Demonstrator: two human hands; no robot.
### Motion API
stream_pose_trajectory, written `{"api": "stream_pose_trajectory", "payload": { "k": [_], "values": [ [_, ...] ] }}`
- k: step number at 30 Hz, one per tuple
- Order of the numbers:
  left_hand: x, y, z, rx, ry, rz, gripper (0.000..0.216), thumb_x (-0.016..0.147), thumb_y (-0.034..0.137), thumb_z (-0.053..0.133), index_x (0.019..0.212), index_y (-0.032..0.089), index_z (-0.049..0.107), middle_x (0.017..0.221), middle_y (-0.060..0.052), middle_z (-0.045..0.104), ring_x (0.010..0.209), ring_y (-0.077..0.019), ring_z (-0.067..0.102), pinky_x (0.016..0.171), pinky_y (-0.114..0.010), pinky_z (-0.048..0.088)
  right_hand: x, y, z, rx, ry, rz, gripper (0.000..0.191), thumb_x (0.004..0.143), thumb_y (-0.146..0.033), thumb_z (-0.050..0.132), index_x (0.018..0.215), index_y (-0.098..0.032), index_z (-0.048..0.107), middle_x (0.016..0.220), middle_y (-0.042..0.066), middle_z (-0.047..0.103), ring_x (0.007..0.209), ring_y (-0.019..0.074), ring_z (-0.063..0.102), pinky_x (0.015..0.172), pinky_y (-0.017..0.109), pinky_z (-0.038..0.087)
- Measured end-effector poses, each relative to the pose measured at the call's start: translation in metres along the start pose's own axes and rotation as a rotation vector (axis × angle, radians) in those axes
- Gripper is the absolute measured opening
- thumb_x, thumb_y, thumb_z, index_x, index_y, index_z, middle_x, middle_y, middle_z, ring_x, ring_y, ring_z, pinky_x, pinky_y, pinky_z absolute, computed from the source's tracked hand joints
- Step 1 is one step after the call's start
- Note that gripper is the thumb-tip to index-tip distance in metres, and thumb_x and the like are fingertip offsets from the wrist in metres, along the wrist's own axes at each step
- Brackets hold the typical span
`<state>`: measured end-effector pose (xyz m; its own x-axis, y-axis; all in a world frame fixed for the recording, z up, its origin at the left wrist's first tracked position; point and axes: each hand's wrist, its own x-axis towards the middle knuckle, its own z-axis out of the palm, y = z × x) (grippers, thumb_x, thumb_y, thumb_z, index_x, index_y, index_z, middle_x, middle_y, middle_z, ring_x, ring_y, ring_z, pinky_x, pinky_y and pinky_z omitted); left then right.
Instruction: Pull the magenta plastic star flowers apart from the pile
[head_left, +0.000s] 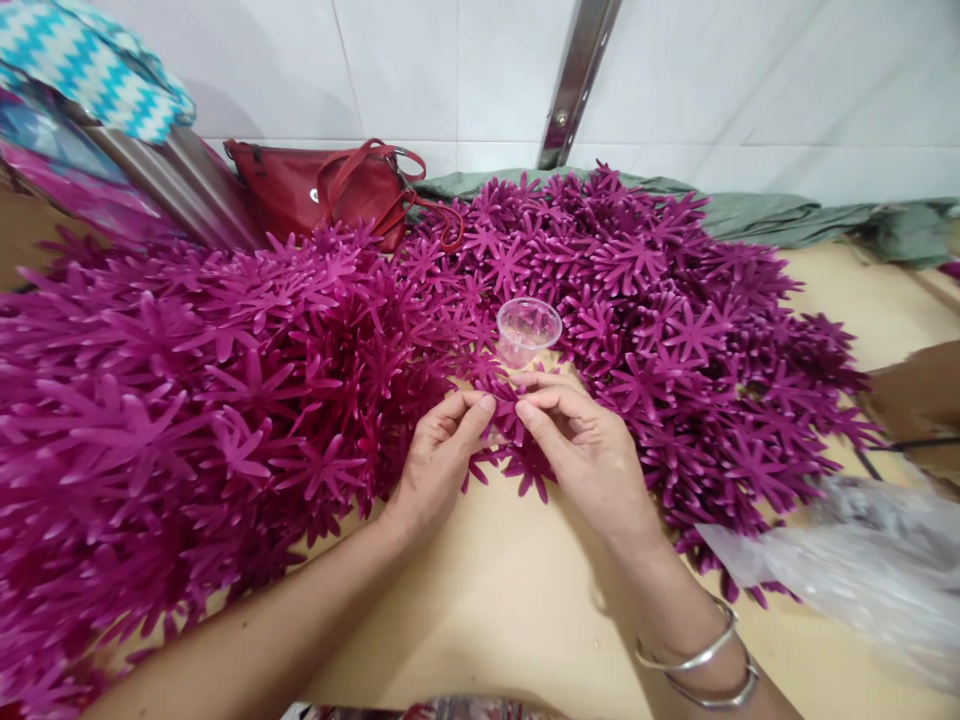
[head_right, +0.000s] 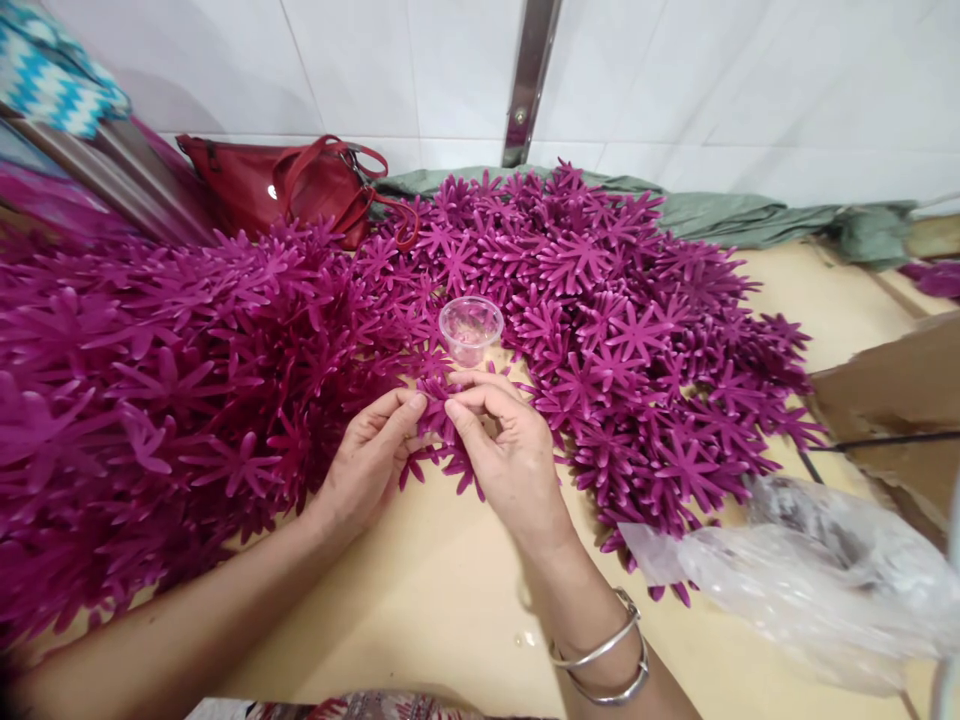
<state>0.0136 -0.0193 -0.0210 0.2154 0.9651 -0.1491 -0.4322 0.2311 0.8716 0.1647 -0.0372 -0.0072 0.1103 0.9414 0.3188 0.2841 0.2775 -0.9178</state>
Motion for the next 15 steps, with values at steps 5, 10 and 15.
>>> {"api": "stream_pose_trajectory", "payload": {
  "k": [5,10,15],
  "values": [
    [0.0015,0.0004,0.0005,-0.01,0.002,0.003,0.029,0.083,0.044,0.082,0.084,0.018,0.07,0.083,0.002,0.062,0.073,-0.0081,0.06,0.072,-0.019,0.058,-0.0019,-0.0015,-0.0001,-0.16,0.002,-0.12,0.013,0.098,-0.022,0.063,0.096,-0.024,0.076,0.129,0.01,0.073,0.124,0.0241,0.066,0.113,0.048,0.047],
    [0.0023,-0.0006,-0.0006,0.017,0.014,0.01,0.027,0.085,0.042,0.081,0.085,0.017,0.069,0.083,0.002,0.063,0.071,-0.0064,0.059,0.071,-0.017,0.055,-0.0043,-0.0025,0.0025,-0.245,0.011,-0.209,0.016,0.099,-0.019,0.061,0.1,-0.024,0.076,0.126,0.011,0.075,0.122,0.0238,0.068,0.112,0.049,0.049],
    [0.0021,-0.0022,0.0001,0.037,-0.026,0.01,0.029,0.085,0.045,0.081,0.088,0.017,0.072,0.078,0.002,0.064,0.068,-0.0075,0.058,0.067,-0.018,0.054,-0.0012,-0.0038,0.0008,-0.054,0.048,-0.021,0.014,0.097,-0.024,0.063,0.088,-0.023,0.075,0.112,0.008,0.078,0.111,0.0237,0.071,0.107,0.045,0.051]
  ]
}}
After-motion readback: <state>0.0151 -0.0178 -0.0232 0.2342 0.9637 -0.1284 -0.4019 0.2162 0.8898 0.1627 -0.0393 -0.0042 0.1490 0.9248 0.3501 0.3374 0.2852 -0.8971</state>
